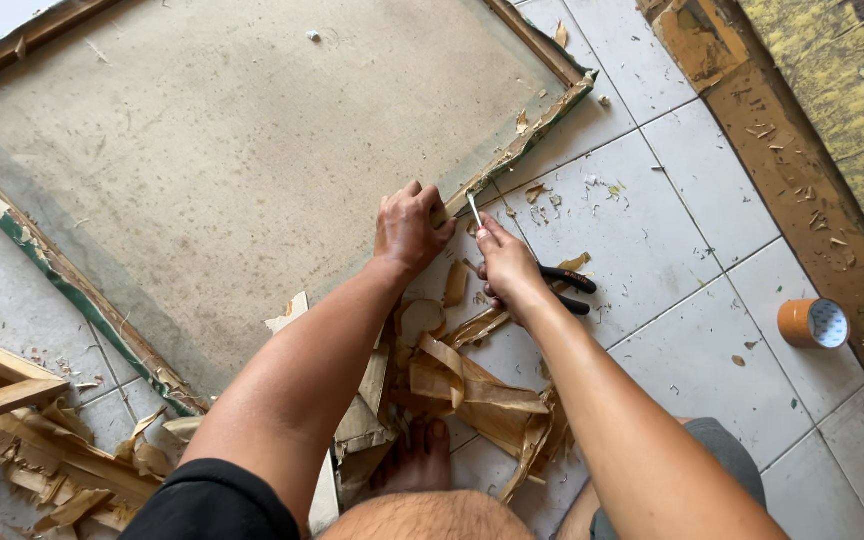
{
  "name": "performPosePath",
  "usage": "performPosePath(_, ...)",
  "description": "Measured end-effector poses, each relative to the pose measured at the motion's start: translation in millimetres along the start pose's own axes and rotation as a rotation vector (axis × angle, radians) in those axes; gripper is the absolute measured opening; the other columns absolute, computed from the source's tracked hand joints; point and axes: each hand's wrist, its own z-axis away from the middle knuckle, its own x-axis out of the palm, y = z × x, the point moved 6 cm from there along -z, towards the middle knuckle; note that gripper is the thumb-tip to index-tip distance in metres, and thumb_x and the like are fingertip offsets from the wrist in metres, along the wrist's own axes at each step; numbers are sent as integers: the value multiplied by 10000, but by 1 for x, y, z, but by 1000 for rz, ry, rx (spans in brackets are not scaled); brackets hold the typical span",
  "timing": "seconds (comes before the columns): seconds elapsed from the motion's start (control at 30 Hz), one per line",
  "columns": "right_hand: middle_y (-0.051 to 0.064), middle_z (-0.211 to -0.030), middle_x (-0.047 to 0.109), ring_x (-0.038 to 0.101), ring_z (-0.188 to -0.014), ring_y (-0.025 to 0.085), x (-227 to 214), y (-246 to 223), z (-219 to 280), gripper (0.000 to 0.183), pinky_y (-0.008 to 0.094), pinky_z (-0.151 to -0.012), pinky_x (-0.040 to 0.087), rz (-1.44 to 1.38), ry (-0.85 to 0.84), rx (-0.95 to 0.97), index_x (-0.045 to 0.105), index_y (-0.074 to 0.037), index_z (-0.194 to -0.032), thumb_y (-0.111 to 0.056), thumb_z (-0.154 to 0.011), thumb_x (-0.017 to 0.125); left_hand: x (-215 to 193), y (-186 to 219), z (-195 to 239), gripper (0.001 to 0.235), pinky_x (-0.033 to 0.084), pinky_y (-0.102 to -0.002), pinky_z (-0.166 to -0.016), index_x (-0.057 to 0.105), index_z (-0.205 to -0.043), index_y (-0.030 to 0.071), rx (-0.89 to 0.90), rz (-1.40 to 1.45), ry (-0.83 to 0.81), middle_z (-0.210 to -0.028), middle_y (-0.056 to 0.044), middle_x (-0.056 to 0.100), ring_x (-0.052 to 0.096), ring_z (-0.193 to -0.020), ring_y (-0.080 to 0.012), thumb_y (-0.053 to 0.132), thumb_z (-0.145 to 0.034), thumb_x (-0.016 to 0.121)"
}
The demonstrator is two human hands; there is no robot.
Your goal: The person uses a screwdriver and pliers to scrape and peel off old masking tape from the edges of a wooden frame lying on the floor. The person works along the frame's perimeter, removing strips of tape and debris.
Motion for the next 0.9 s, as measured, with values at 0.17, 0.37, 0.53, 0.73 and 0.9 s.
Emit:
performPosePath(0.17,-169,-646,305,352,-429,-55,21,17,9,553,86,-346,266,-1285,-646,342,463,-233,-819,-607,-1218,383,-1,-1,-1,376,509,-464,-841,642,-879,193,-9,1,27,-885,-34,570,709,-861,-330,390,-775,944)
performPosePath(0.37,-18,-729,529,536,-549,99,2,17,29,470,219,-399,470,-556,-322,113,681,-182,-1138,-588,-1190,449,1,1,3,396,509,-483,-845,634,-899,197,-14,13,24,-896,-42,572,709,-876,-347,420,-760,931)
performPosePath(0.53,161,-1120,822,811,-1124,370,-44,32,15,412,463,-934,668,664,92,-409,829,-221,-1372,-495,-1103,678,5,0,0,397,505,-480,-846,634,-892,215,-7,-10,19,-897,-30,576,711,-878,-332,448,-749,923)
performPosePath(0.73,123,-1075,780,835,-1010,369,-81,59,8,341,505,-791,718,1095,131,-379,760,-172,-1242,-269,-924,836,4,-1,1,378,500,-478,-849,644,-911,207,-15,-25,-3,-901,-36,585,714,-886,-332,439,-765,904)
performPosePath(0.9,259,-1066,838,811,-1089,472,-97,14,20,384,596,-943,646,798,118,-262,820,-52,-1258,-310,-1032,649,1,0,0,366,494,-478,-863,639,-922,221,-21,-12,-25,-916,-27,579,711,-905,-328,438,-777,896)
